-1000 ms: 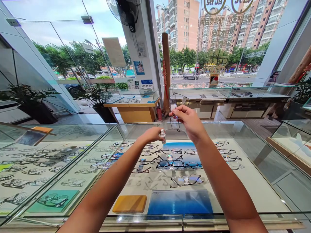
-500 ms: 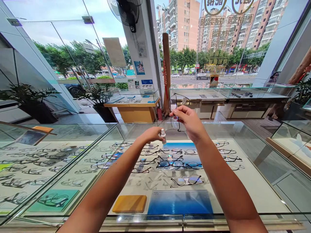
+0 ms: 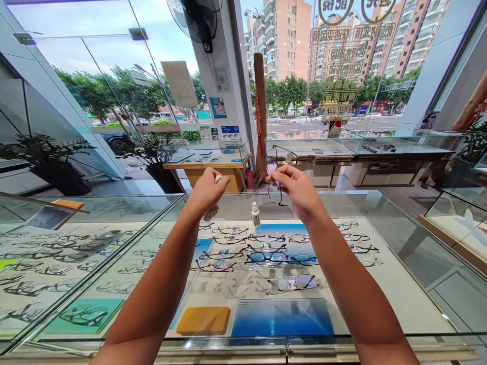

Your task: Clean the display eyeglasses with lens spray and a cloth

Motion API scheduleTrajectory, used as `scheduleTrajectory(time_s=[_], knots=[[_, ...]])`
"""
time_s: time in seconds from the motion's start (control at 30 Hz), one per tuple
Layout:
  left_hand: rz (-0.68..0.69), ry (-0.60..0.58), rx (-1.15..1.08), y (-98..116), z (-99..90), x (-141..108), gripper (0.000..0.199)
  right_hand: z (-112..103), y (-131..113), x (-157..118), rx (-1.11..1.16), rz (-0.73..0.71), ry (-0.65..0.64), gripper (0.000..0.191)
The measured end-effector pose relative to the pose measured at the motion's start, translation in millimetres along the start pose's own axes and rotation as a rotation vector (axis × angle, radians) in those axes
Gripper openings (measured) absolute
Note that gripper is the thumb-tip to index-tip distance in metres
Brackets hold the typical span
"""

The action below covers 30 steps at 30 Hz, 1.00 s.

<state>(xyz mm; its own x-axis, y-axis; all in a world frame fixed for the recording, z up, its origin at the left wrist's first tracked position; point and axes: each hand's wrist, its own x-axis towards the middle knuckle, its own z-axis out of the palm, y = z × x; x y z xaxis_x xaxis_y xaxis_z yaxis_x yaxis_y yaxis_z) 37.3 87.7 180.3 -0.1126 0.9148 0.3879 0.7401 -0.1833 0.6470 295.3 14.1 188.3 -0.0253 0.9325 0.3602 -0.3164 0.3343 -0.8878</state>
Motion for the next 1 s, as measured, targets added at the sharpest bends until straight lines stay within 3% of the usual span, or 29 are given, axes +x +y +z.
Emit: scheduleTrajectory(time_s=[0.1, 0.17, 0.27, 0.37, 0.53, 0.63, 0.87, 1.0], knots=[[0.023, -0.083, -0.547, 25, -7.2, -20, 0.013, 1, -1, -2, -0.005, 0.002, 0.004, 0.035], [0.039, -0.205, -0.891, 40, -11.5, -33, 0.017, 2, -2, -3, -0.001, 0.001, 0.0, 0.034], [0.081, -0.421, -1.139, 54, -18.6, -49, 0.023, 4, -3, -6, 0.038, -0.019, -0.023, 0.032], [0.14, -0.503, -1.145, 58, -20.7, -57, 0.033, 7, -5, -9, 0.092, -0.032, -0.046, 0.03], [0.131, -0.325, -1.114, 54, -4.2, -52, 0.044, 14, -9, -15, 0.146, -0.041, -0.069, 0.029], [0.105, -0.283, -1.127, 52, 6.5, -48, 0.05, 17, -11, -16, 0.172, -0.051, -0.092, 0.029], [0.124, -0.426, -1.114, 55, 12.2, -53, 0.064, 21, -6, -17, 0.18, -0.05, -0.108, 0.032], [0.159, -0.449, -1.085, 61, 13.2, -61, 0.064, 24, 1, -15, 0.164, -0.021, -0.098, 0.036]])
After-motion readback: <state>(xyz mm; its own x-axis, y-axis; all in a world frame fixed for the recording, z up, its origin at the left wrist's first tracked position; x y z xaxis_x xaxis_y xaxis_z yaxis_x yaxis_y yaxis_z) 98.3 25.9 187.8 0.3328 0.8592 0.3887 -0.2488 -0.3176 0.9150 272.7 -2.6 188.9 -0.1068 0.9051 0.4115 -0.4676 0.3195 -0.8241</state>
